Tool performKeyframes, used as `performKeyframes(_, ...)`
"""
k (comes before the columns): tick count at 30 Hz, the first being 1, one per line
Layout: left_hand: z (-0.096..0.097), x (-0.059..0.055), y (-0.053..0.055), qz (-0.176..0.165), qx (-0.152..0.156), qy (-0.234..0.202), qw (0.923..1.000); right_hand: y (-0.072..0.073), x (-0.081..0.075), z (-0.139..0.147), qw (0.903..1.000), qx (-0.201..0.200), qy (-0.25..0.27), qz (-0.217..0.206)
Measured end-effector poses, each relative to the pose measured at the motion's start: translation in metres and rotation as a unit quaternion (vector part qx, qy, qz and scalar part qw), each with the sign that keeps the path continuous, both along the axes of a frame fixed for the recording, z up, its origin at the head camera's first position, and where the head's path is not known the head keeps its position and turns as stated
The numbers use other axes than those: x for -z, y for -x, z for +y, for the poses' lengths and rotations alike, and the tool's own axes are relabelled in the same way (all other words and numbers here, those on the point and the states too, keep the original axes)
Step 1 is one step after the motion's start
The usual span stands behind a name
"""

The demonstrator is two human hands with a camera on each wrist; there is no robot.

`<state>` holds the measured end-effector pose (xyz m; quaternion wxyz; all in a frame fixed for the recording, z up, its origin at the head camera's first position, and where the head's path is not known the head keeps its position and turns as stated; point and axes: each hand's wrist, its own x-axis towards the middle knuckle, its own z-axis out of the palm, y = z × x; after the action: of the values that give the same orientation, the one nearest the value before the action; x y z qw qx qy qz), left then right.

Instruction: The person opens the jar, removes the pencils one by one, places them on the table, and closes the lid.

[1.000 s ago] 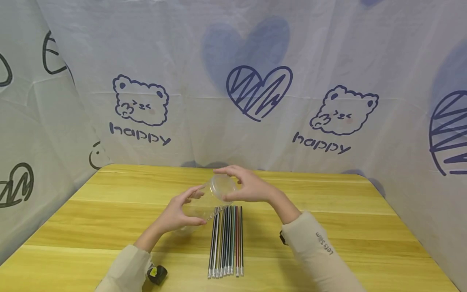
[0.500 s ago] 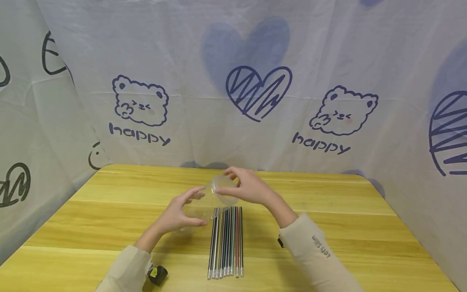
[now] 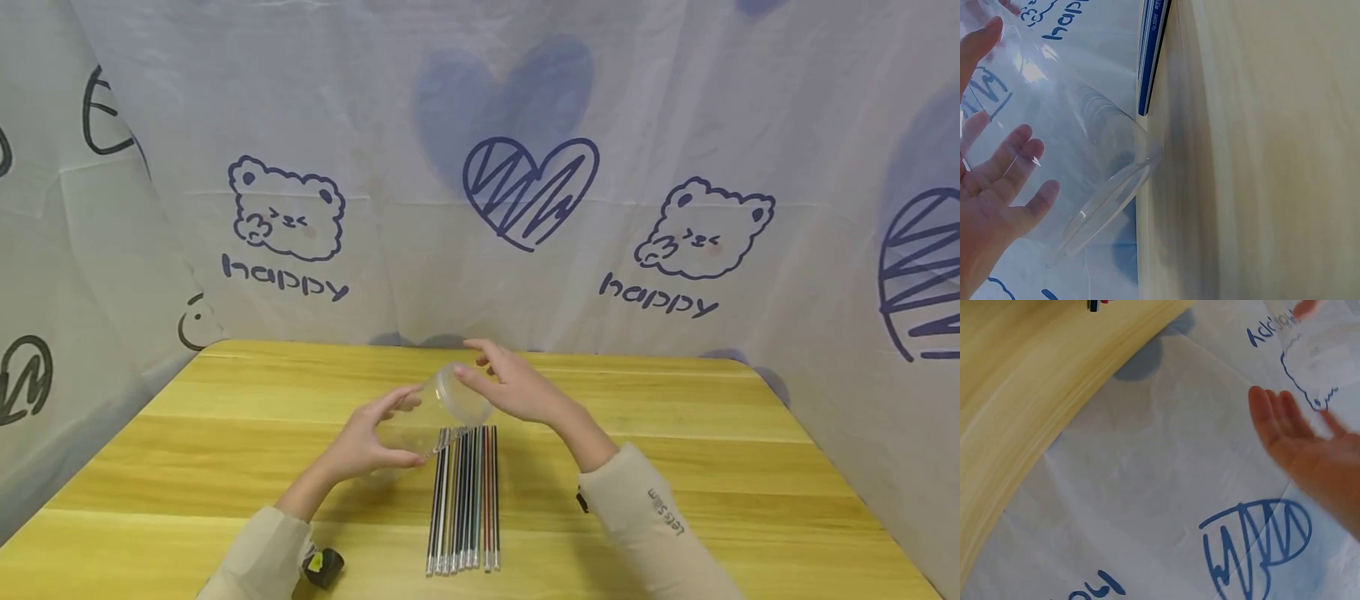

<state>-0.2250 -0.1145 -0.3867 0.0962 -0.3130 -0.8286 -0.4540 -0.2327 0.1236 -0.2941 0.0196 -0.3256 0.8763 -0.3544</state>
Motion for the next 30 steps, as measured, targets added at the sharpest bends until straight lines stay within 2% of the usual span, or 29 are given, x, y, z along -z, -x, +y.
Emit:
performKeyframes(5,0.0000,-0.0006,0.0002,-0.004,-0.002,0.004,1.0000,0.0000,-0.0033,0.0076,0.9956,-0.093,0.008,-0.004)
performKeyframes(9,-0.0002,0.0001,0.0009,0.000,-0.004,0.008,1.0000,-0.0010,-0.0041,0.0095,0.9933,-0.115,0.001,-0.008)
performKeyframes(26,0.0032,-0.0001,-0.0003,-0.002,-0.011,0.019,0.9998,-0.0018,-0.0005,0.0048,0.9987,-0.034,0.002,-0.039)
performKeyframes(30,0.0039,0.0000,-0.0004,-0.004,-0.011,0.019,0.9998,-0.0027,0.0007,0.0018,0.9990,-0.005,0.002,-0.044)
